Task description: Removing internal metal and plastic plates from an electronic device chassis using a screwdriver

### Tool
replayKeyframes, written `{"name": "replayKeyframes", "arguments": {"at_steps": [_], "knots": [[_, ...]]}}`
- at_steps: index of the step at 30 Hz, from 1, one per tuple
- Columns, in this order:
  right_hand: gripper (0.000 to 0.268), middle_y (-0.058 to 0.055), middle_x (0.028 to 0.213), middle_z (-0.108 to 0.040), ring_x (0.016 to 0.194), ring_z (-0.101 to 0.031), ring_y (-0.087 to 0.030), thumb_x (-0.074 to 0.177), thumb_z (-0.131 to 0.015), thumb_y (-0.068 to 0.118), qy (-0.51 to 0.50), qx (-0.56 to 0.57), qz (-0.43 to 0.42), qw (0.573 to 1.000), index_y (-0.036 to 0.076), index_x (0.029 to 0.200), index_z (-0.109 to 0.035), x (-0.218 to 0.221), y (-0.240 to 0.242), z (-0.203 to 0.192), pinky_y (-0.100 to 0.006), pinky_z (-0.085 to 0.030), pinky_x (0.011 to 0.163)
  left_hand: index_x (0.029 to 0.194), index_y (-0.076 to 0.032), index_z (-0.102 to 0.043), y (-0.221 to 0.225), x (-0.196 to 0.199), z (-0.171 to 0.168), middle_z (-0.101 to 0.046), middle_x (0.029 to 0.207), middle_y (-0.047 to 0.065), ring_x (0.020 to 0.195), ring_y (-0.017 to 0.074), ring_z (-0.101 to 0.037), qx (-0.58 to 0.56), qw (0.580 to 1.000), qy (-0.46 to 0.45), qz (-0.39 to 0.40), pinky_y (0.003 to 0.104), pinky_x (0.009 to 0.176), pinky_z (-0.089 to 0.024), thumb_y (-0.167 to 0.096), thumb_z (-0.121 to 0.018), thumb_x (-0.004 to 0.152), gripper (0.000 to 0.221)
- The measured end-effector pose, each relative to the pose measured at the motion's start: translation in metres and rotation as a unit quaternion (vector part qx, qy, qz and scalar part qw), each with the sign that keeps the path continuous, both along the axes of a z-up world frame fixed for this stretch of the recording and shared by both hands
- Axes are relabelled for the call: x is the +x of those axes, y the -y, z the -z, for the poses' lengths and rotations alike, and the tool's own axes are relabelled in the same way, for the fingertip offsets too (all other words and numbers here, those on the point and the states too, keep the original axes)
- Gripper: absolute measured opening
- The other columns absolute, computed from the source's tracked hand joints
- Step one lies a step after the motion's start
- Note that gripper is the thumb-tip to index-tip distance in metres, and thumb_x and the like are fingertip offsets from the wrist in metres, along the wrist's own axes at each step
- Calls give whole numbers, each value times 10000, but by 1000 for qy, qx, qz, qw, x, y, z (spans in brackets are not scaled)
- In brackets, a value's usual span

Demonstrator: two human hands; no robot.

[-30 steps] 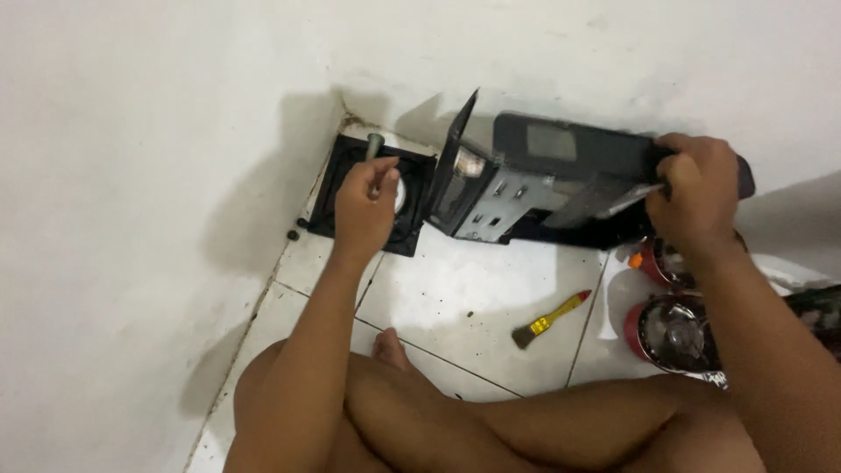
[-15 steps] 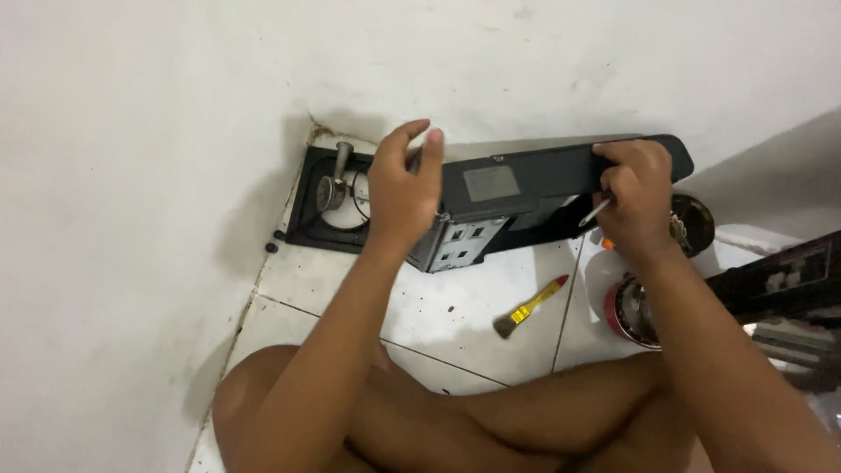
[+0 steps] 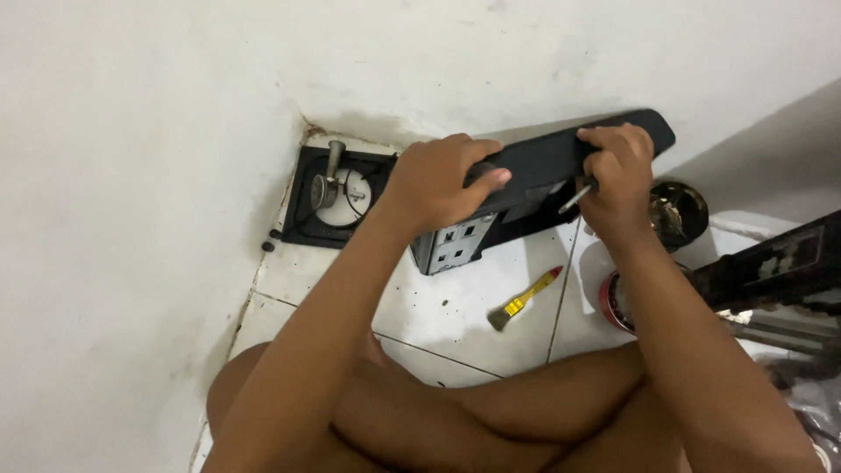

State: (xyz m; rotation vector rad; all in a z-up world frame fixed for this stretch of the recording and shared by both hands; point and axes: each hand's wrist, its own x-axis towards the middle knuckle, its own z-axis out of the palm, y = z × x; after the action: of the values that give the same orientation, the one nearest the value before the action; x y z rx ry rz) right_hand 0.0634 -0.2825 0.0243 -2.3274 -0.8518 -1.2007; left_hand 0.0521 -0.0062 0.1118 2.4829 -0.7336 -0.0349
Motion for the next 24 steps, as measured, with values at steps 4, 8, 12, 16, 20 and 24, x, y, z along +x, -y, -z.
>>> {"name": "replayKeyframes", "arguments": {"at_steps": [4,8,12,16,20,24], "knots": [[372,-135,1182,-687,1106,-608,-395,870,-746,-168,-29,1,18,999,62,829,-455,-1,-3,-3,-584,-406,1075,1497,-151,-541,17,4,9,-690,1249,213,1093,453,-687,71,997,-12,-20,596,925,-511,-486,-395,1045,581],[369,-269,1255,-609,1190,-572,-497,836,-838,-130,-65,28,100,993,11,870,-499,-25,-13,-19,-589,-432,1049,1435,-113,-592,18,4,12,-710,1213,183,1055,411,-706,56,998,-5,-31,554,895,-540,-458,-395,1061,546],[389,-326,1270,-507,1233,-505,-553,814,-811,-116,-156,131,112,973,-19,902,-444,-81,-40,-31,-602,-422,1025,1361,-96,-659,21,-2,10,-734,1184,170,1050,372,-719,23,999,0,-44,519,889,-561,-454,-459,1046,518],[167,-202,1026,-568,998,-586,-447,976,-566,-72,-260,243,77,931,27,998,-434,-134,-73,-18,-450,-440,882,1379,-104,-643,24,-2,11,-726,1229,144,1103,335,-709,25,998,-21,-50,498,938,-551,-483,-440,1045,545],[378,-121,645,-685,641,-714,-343,1017,-551,149,-556,227,73,796,129,1376,-436,-158,-95,-47,-432,-530,663,1401,-100,-613,28,-7,10,-716,1234,152,1117,359,-695,36,997,-33,-59,525,958,-527,-455,-414,1054,535],[516,-188,622,-648,609,-598,-227,1039,-470,111,-537,260,40,802,97,1552,-415,-163,-98,-69,-382,-507,630,1408,-106,-608,30,-6,10,-716,1247,138,1130,342,-694,38,996,-31,-69,519,981,-518,-464,-398,1061,541]]}}
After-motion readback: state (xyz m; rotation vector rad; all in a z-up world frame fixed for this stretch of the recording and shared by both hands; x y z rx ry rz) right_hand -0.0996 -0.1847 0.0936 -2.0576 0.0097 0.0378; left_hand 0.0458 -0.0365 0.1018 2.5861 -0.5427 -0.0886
